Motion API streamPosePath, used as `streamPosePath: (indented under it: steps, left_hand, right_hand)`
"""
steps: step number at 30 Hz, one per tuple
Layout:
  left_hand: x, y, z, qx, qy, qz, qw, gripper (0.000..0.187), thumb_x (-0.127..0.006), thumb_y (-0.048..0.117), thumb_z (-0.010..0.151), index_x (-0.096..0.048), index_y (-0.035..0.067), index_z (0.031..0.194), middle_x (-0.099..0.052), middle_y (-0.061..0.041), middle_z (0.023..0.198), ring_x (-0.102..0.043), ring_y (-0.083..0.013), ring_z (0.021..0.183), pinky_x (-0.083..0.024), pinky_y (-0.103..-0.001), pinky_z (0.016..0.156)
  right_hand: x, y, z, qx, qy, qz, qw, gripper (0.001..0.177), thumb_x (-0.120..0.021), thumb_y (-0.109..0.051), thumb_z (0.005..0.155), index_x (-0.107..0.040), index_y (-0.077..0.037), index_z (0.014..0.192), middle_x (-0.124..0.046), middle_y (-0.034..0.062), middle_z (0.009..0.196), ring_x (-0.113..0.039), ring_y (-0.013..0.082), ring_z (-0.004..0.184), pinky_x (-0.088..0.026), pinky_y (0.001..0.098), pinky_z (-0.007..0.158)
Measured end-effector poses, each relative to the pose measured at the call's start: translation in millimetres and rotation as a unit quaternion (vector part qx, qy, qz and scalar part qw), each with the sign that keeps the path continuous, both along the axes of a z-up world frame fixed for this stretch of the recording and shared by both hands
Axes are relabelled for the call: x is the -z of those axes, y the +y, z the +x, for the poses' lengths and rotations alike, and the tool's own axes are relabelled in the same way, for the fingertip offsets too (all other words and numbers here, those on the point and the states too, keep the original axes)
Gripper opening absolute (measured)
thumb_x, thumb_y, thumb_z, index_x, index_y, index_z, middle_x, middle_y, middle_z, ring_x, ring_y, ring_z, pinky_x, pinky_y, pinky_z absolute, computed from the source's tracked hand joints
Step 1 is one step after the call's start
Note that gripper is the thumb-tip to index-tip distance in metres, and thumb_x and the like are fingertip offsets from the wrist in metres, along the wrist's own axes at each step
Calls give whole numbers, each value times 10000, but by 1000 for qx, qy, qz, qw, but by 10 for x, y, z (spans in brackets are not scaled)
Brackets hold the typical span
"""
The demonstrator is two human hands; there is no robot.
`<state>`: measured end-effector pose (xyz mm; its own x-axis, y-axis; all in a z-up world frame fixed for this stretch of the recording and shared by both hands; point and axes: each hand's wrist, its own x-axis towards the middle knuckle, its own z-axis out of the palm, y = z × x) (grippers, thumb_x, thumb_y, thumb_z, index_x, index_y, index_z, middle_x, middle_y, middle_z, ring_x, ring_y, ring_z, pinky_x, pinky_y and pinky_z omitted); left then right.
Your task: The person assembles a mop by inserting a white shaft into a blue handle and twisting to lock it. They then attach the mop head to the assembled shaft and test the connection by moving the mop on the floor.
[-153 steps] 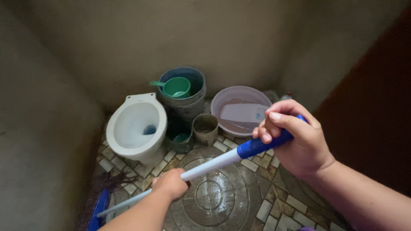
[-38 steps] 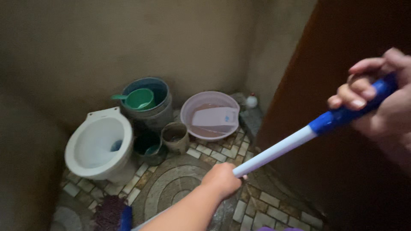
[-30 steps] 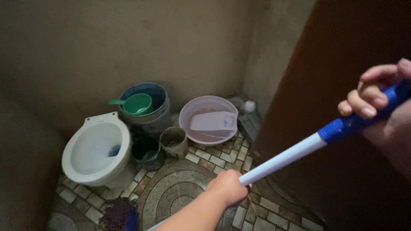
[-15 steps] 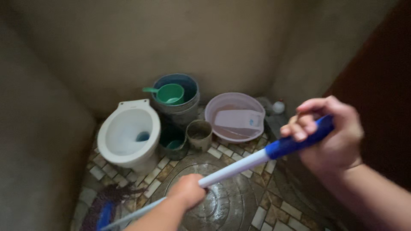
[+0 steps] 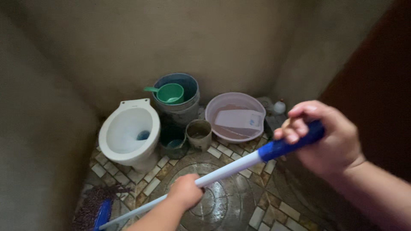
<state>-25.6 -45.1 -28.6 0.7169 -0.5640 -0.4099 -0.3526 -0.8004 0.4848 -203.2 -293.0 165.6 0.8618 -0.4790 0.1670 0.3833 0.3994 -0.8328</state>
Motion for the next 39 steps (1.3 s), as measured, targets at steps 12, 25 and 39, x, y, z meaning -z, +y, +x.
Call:
streamPosePath:
  steps: [12,25,39]
  left_hand:
    - [-842,-1333,-796,86,95,-111,986,269,-672,356,857,-765,230,1075,-761,-117,1032,-739,-316,993,-559,-447,881]
    - [-837,-650,-368,55,42,-32,997,256,-674,320,832,-760,244,1061,-746,-89,1113,-695,-319,1100,-534,-459,942]
    - [-70,661,313,-45,30,91,994,203,-682,406,882,-744,326,1058,-761,-17,1122,-698,-253,1132,-472,-433,1008]
  right_hand:
    - [-319,-1977,-799,-39,-87,-115,989,402,-427,-319,1248,-634,-37,1049,-621,6,718,-612,162,688,-495,453,939]
    - [-56,-1033,-302,9,-117,-92,989,442,-435,-326,1182,-657,8,996,-556,26,678,-563,177,664,-479,418,828]
    - [213,613,410,-51,-16,-6,999,237,-579,-214,988,-671,5,994,-550,74,739,-588,250,754,-513,521,924]
